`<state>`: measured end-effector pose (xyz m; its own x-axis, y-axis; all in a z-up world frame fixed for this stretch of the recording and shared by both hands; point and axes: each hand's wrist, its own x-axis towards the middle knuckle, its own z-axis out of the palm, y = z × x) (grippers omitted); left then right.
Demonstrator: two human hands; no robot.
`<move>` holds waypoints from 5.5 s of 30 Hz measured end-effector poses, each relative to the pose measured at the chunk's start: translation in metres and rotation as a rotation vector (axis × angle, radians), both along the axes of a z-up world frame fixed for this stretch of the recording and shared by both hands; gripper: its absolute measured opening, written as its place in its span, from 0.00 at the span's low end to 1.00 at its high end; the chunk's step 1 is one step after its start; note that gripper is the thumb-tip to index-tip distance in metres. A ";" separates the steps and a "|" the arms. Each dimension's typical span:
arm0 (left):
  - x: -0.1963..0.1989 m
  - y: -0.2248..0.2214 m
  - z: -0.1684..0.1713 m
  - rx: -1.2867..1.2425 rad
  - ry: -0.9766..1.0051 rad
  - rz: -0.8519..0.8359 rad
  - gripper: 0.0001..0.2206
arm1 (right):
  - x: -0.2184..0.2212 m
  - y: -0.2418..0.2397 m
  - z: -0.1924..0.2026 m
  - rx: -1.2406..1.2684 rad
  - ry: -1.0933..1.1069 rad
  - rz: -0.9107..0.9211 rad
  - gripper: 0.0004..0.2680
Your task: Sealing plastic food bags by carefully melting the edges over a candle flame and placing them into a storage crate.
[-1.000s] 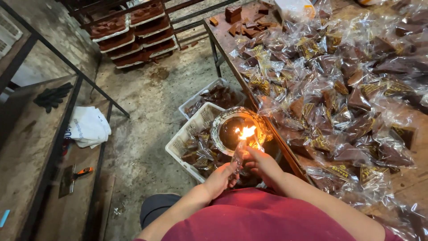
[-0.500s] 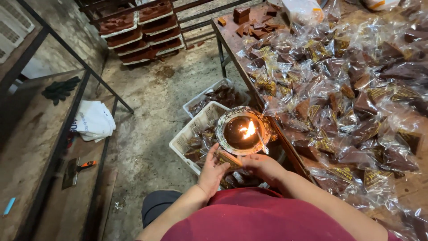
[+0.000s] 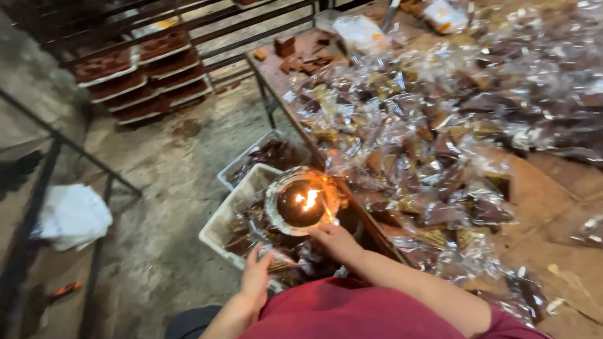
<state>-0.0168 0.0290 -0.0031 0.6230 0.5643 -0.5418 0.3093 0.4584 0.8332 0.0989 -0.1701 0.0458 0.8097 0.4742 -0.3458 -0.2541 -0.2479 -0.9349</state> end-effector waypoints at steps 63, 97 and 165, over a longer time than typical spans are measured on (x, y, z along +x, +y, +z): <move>0.001 -0.011 0.068 -0.062 0.191 -0.070 0.22 | -0.003 0.006 -0.009 0.006 -0.026 0.062 0.16; -0.010 0.010 0.015 -0.047 0.062 -0.074 0.24 | 0.060 -0.044 0.028 -0.119 -0.782 -0.274 0.07; -0.005 0.000 -0.002 -0.137 -0.203 -0.315 0.05 | 0.011 -0.015 0.011 -0.150 -0.587 0.045 0.22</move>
